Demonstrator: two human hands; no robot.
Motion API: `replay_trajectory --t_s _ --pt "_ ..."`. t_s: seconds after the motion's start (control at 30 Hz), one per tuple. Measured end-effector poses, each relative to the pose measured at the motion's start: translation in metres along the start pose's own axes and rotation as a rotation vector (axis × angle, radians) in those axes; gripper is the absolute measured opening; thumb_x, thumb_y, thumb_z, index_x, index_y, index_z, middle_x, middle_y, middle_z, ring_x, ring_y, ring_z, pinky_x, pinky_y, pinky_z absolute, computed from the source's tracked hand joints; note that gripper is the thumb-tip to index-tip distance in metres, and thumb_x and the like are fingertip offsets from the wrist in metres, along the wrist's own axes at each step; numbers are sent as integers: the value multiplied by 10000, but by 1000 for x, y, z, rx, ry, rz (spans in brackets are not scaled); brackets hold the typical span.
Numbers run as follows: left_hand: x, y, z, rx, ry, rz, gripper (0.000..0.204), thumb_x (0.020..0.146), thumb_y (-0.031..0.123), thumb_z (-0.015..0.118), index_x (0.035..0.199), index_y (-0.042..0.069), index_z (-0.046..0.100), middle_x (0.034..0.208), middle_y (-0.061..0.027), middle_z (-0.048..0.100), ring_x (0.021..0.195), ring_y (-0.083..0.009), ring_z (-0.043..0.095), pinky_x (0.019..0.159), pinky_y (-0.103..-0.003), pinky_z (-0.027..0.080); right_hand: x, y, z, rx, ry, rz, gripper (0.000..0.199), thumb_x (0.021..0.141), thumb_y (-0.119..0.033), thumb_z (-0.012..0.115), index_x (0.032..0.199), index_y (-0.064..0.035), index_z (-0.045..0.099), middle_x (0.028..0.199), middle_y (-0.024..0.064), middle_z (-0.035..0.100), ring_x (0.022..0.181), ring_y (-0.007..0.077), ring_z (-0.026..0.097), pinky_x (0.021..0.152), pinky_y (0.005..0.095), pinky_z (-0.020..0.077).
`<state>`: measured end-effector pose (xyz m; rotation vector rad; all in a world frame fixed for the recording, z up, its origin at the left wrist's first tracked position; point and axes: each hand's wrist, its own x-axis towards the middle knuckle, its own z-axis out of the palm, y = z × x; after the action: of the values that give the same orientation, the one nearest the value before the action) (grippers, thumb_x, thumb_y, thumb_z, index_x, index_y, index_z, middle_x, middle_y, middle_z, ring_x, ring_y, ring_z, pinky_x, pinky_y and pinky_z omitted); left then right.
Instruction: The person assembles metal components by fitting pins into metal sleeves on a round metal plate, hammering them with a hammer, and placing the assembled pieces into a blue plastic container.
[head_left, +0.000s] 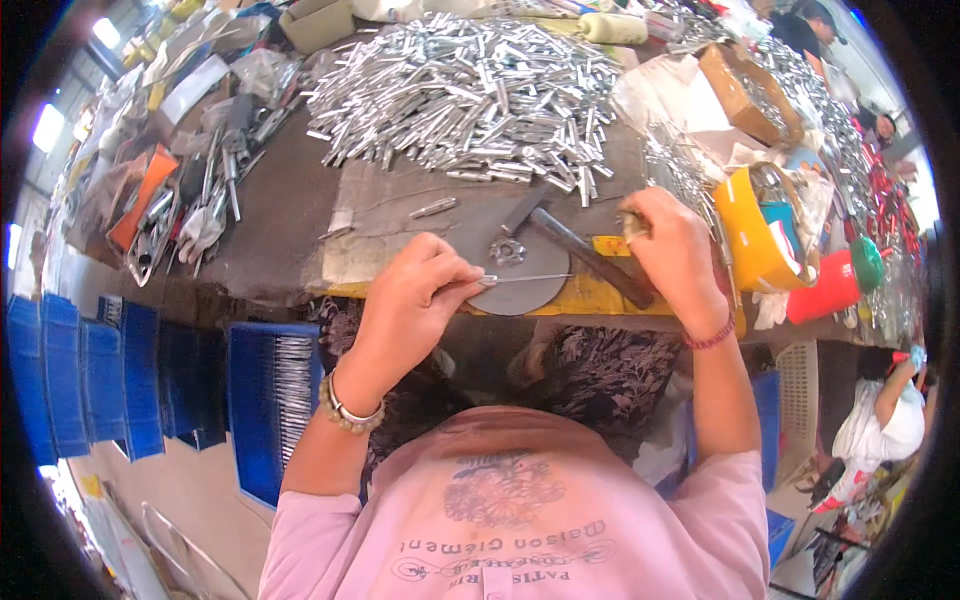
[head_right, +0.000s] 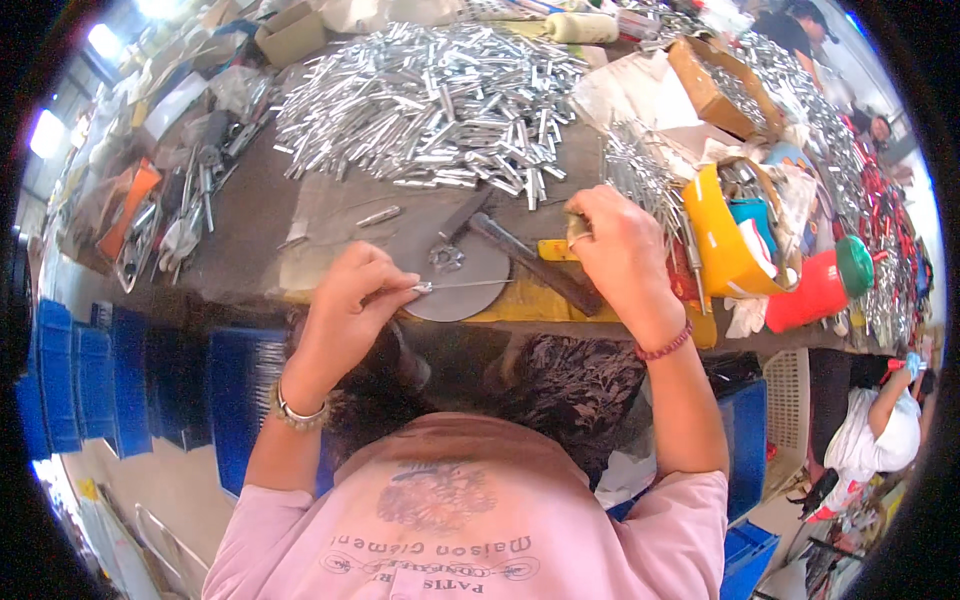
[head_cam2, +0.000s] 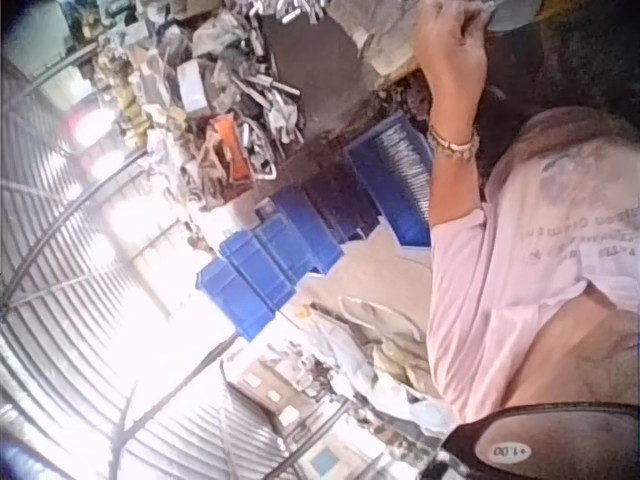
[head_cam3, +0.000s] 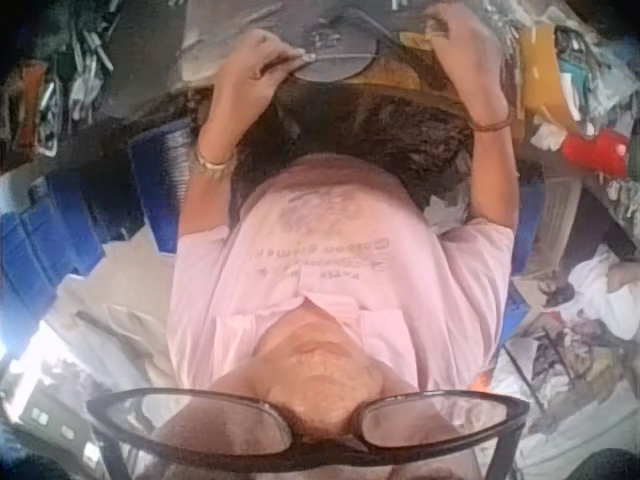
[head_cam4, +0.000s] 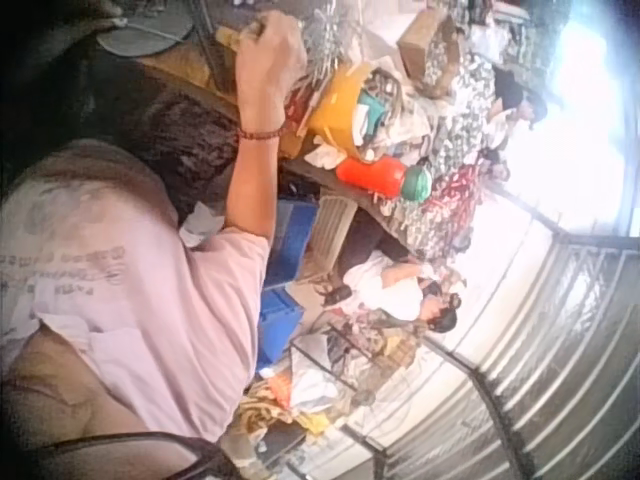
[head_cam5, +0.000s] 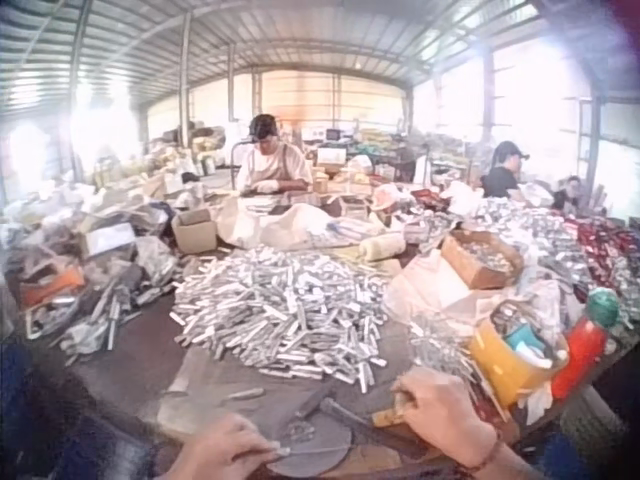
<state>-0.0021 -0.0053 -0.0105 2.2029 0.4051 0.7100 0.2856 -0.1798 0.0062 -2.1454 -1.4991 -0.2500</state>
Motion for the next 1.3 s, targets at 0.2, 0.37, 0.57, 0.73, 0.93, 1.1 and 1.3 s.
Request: replay_trajectory --t_s 0.2,0.37,0.57,0.73,0.93,1.1,1.3 --pt "0 -5 -3 19 -19 11 131 903 -9 831 1021 16 781 961 -94 641 881 -252 649 776 -351 517 -8 -93 15 589 30 -89 190 879 91 720 1040 -9 729 1064 145 709 1003 309 702 879 401 560" --pt "-1 -4 -3 16 -11 -11 158 892 -14 831 1035 30 781 972 -95 641 890 -265 654 783 -360 523 -21 -112 56 514 118 -155 183 829 55 756 987 -24 708 1138 114 704 1089 342 672 952 450 508" --pt "-3 -6 -2 13 6 4 185 879 -28 830 1045 35 774 979 -94 639 897 -271 658 780 -362 524 -21 -114 61 483 101 -155 173 837 22 769 985 -32 697 1153 105 697 1083 334 666 968 447 486" --pt "-2 -5 -2 17 -4 -8 190 875 -29 834 1041 36 769 983 -92 643 904 -270 666 782 -364 527 -19 -114 62 432 122 -187 187 830 17 765 995 -33 691 1141 104 683 1069 329 662 961 452 486" --pt "0 -1 -1 27 33 16 136 869 10 826 975 49 751 967 -95 676 883 -325 696 755 -415 546 -20 -115 56 240 107 -290 180 844 -30 762 1012 -59 705 1149 94 680 1075 318 667 962 462 498" --pt "-2 -5 -3 -15 -19 -31 157 900 -5 831 1036 30 760 988 -83 633 901 -231 655 782 -341 519 -19 -111 33 126 100 -290 262 855 -60 771 1114 -72 736 1149 88 691 1099 307 679 981 464 515" --pt "-1 -2 -5 -50 -33 -57 135 924 8 828 1037 14 755 977 -76 618 879 -213 637 775 -331 511 -26 -72 10 -93 -49 -53 376 862 -36 774 1236 -66 746 1107 123 691 1073 326 687 956 438 537"
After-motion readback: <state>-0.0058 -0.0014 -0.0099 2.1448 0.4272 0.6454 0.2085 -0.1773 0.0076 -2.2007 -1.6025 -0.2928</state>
